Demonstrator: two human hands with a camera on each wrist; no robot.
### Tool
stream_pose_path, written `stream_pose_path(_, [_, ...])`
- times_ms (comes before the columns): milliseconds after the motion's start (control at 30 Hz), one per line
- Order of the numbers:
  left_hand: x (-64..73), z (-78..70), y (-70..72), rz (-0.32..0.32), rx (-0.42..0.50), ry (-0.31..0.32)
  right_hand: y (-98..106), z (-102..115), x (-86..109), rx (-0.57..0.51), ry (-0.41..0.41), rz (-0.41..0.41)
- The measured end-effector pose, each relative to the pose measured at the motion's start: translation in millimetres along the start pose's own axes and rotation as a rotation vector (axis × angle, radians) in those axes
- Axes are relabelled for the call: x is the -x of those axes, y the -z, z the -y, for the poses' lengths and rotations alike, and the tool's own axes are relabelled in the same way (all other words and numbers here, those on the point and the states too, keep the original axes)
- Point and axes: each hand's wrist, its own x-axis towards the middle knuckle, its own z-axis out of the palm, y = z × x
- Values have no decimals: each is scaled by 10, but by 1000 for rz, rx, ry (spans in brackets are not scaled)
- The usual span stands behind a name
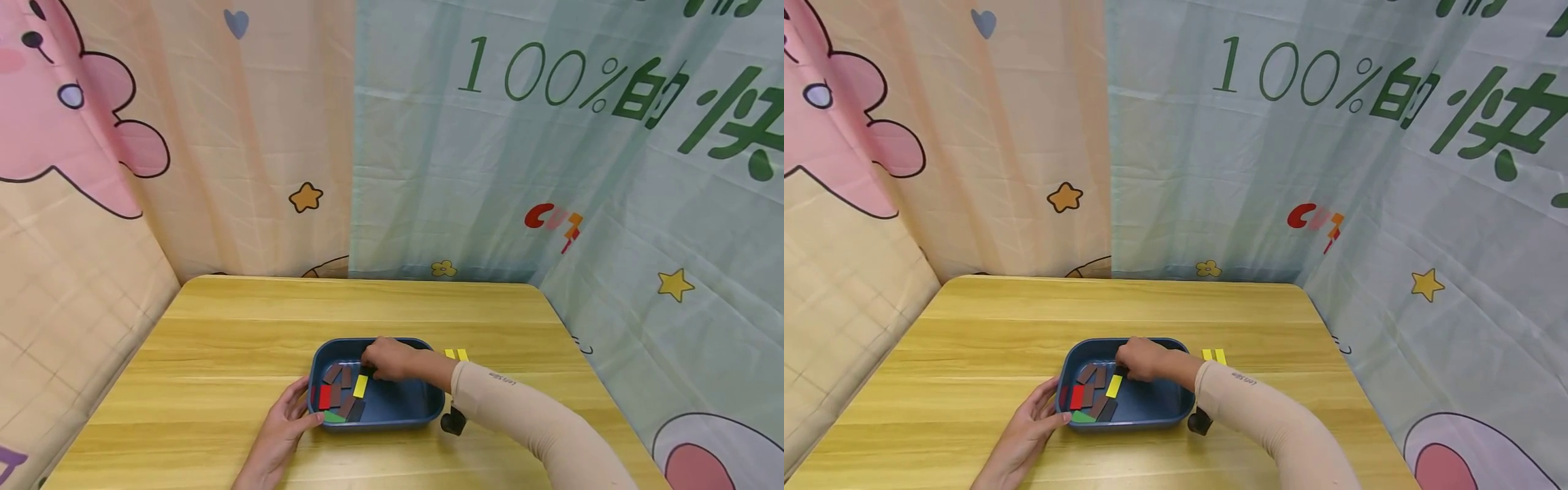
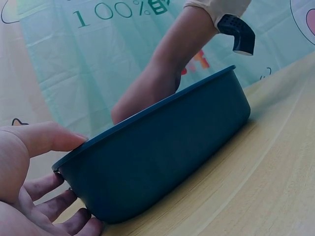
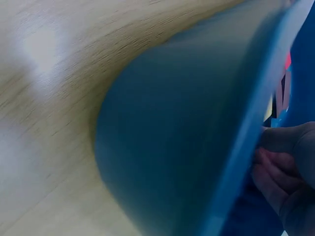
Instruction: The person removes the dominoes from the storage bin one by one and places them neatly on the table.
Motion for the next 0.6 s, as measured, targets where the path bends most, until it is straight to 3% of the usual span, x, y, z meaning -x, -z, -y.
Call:
stream_pose_path(167, [3, -15, -14, 2, -3, -4, 17, 22, -9, -15, -25, -9])
stream_pose_path(600, [19, -13, -7, 9, -13, 1, 39, -84, 60, -101, 52, -1])
